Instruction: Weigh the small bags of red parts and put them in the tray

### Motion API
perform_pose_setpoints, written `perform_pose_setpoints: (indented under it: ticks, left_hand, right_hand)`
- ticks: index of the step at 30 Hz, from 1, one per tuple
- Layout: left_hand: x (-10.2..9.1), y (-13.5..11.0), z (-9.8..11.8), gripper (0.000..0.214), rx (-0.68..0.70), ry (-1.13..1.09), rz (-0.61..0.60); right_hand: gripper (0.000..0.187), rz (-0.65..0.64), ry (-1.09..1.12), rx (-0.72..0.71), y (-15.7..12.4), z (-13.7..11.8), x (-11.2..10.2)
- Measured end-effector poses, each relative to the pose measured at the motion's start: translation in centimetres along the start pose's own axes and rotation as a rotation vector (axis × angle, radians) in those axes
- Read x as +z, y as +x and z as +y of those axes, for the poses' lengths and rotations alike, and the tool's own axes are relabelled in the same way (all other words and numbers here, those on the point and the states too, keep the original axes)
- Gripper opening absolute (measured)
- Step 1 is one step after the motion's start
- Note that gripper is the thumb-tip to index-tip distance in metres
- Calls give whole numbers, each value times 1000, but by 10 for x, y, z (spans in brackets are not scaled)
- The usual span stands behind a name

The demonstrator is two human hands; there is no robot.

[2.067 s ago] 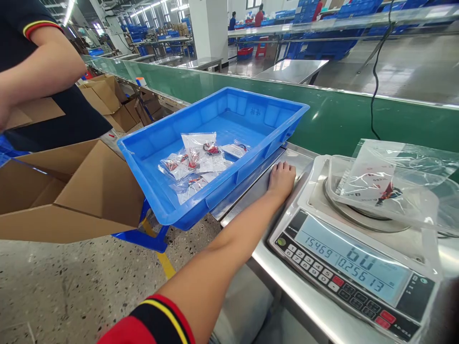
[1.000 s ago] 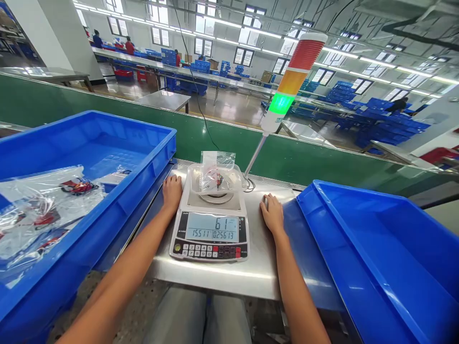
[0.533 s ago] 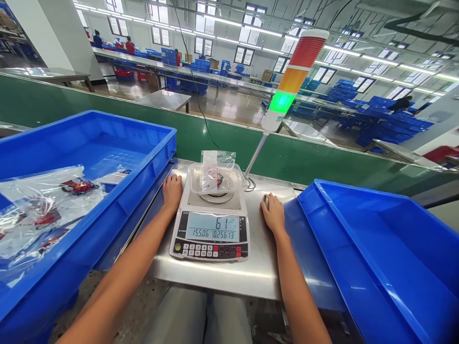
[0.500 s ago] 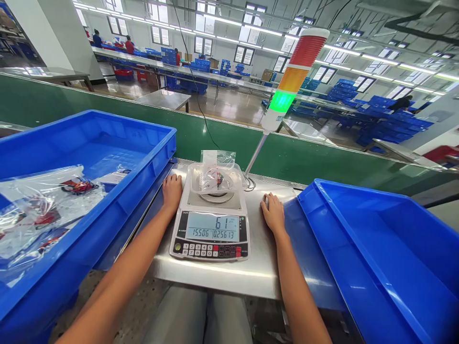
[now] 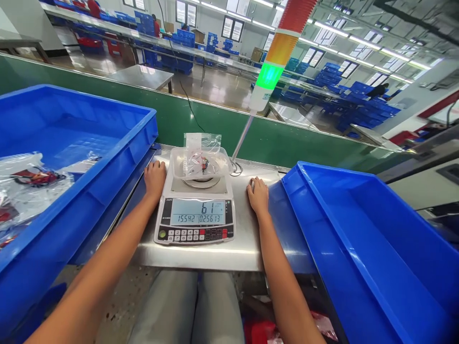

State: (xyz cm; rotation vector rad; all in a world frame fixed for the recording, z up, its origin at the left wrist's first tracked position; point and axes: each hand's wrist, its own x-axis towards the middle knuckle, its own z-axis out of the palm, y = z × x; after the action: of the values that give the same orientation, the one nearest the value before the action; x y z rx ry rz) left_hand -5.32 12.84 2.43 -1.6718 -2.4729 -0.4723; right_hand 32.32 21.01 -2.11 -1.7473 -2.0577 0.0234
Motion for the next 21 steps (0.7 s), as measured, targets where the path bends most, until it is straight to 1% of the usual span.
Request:
perform_pose_setpoints:
  ticks: [5, 11, 15, 17, 18, 19, 21]
  left_hand:
    - [-6, -1, 3, 43, -21, -32, -40]
    - [-19, -5, 6, 39, -20, -128, -88]
    - [-32, -9, 9, 37, -73, -234, -77]
    - [-42, -21, 4, 39, -143, -286, -31]
    - [-47, -32, 0, 42, -190, -309, 3]
    - [-52, -47, -5, 45, -242, -337, 53]
    - [-61, -91, -12, 52, -339, -408, 158]
  right_hand:
    - [47, 16, 6, 5, -1, -8, -4]
    - [45, 6, -48, 20, -2, -17, -12]
    - [43, 0, -92, 40, -4, -25, -19]
    - [40, 7, -109, 51, -6, -28, -22]
    - [39, 11, -117, 58, -6, -29, -23]
    - [37, 14, -124, 66, -7, -30, -24]
    - [35, 20, -138, 78, -7, -31, -25]
